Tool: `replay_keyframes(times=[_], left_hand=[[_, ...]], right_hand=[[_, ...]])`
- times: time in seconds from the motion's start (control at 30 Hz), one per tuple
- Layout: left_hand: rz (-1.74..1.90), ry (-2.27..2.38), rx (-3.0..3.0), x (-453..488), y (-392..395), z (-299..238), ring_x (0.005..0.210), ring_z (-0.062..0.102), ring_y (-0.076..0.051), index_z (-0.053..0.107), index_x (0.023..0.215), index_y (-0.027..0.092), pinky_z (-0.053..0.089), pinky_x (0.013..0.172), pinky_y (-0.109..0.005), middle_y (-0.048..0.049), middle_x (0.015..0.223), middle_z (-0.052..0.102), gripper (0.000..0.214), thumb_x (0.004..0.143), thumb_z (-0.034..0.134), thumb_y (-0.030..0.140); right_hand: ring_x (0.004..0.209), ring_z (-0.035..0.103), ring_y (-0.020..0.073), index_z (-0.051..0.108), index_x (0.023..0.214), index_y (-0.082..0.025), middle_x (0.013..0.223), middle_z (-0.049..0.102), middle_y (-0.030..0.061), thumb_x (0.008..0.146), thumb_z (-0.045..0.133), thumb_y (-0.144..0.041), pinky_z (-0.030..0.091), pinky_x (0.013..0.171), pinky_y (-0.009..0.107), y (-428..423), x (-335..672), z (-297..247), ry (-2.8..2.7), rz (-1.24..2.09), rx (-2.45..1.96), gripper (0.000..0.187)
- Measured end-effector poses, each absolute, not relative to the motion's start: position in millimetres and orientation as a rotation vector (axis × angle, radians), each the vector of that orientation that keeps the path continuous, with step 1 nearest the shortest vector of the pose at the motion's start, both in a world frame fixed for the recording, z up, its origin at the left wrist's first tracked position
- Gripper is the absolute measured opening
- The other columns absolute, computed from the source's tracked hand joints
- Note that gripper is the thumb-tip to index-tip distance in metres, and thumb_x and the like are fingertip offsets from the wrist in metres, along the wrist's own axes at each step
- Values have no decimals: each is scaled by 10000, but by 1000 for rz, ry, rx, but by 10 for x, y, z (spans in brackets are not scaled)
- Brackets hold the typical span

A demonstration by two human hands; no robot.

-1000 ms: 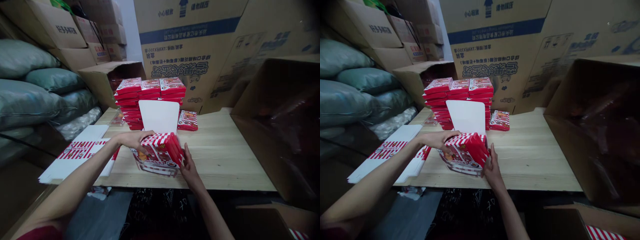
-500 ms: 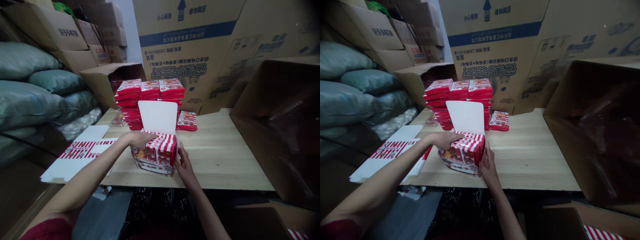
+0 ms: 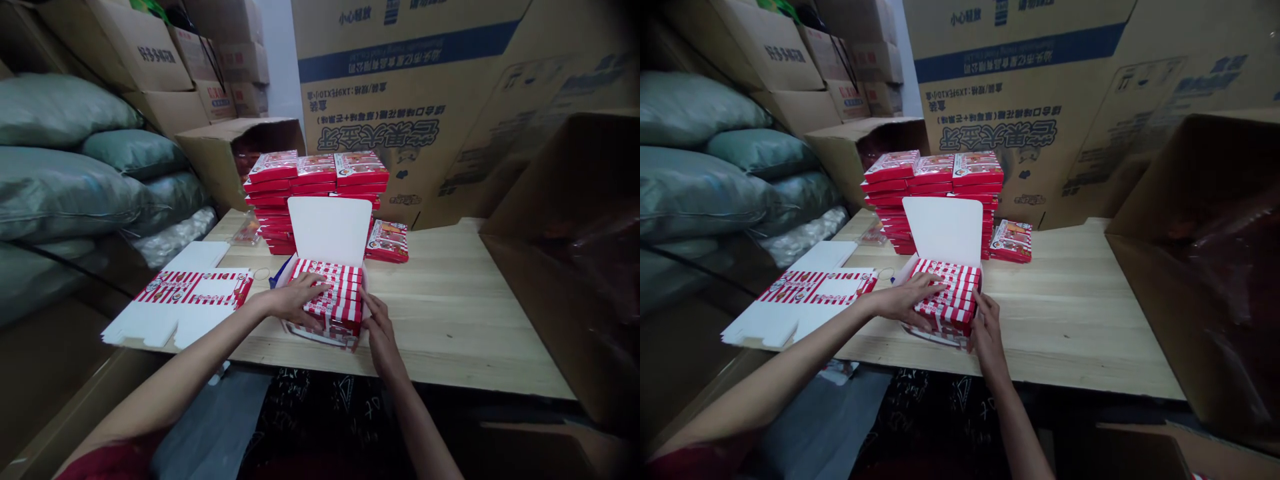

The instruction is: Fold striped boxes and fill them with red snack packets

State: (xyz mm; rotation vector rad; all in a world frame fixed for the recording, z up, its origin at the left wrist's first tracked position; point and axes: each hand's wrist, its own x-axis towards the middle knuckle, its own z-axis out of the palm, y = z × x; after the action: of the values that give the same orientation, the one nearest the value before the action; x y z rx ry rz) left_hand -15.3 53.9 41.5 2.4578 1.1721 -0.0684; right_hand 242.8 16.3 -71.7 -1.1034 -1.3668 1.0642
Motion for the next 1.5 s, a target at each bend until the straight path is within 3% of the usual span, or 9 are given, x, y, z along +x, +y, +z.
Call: replay_keyframes(times=[0.13,0.33,0.47,0.63,0.83,1.03,1.17,1.37,1.5], left_hand=[[-64,1347,2492,-146,442,175,1604,-92,-400,135,1677,242,104,1281,-591,-149,1758,2,1012,912,656,650],[34,1354,2434,-22,346,205,1608,-112,-325,75,1684,242,83,1296,-554,-102,1756,-15,753,1072,303,617],[176,1451,2509,130,370,183,1615,-85,-314,71,1686,232,55,1300,-567,-101,1754,38,724,1086,302,566],[-31,1421,2494,216,421,-47,1616,60,-350,201,1670,284,76,1286,-627,-85,1741,111,737,1048,359,647],[39,1484,2551,203,413,-116,1621,64,-306,181,1670,295,95,1305,-592,-32,1739,110,736,1048,336,656],[49,1505,2519,251,417,-32,1617,96,-314,190,1666,315,133,1300,-613,-18,1733,127,728,1043,358,653],[62,1477,2488,227,427,-30,1615,103,-311,171,1670,324,131,1299,-617,-18,1733,136,746,1036,370,664],[352,1391,2447,87,515,-201,1600,188,-321,161,1673,316,219,1283,-600,-89,1727,220,755,1039,493,556],[696,1396,2462,270,571,137,1592,225,-319,152,1665,302,339,1249,-547,-120,1740,186,714,1056,508,416]], right_hand=[[1529,298,324,546,1514,-372,1551,410,63,997,483,-420,304,1249,577,177,2387,-723,-1482,951,-1136,523],[1592,103,413,441,1559,-449,1680,235,38,1032,430,-384,81,1176,813,54,2156,-668,-1733,609,-1226,530],[1553,268,352,379,1599,-405,1646,294,79,975,586,-413,263,1225,660,38,2276,-530,-1635,590,-1137,658],[1356,530,289,619,1387,-216,1409,595,120,840,727,-457,373,1189,514,838,2920,-518,-975,725,-1307,608],[854,698,201,687,1067,-149,940,714,49,892,742,-505,600,784,388,2206,3309,-668,-672,1037,-1436,400],[912,701,164,626,1258,-119,1175,680,82,1034,636,-368,603,789,360,2736,3096,-638,-552,1284,-1367,335],[804,697,166,677,1073,-156,998,712,45,962,722,-377,630,692,327,2532,3261,-632,-498,1214,-1310,251],[780,698,155,652,863,-196,925,726,-10,501,1005,-471,638,713,289,1328,3921,-516,-571,937,-1155,576],[854,710,159,719,988,-199,1013,751,24,624,969,-437,616,802,263,502,4212,-237,-867,810,-1117,502]])
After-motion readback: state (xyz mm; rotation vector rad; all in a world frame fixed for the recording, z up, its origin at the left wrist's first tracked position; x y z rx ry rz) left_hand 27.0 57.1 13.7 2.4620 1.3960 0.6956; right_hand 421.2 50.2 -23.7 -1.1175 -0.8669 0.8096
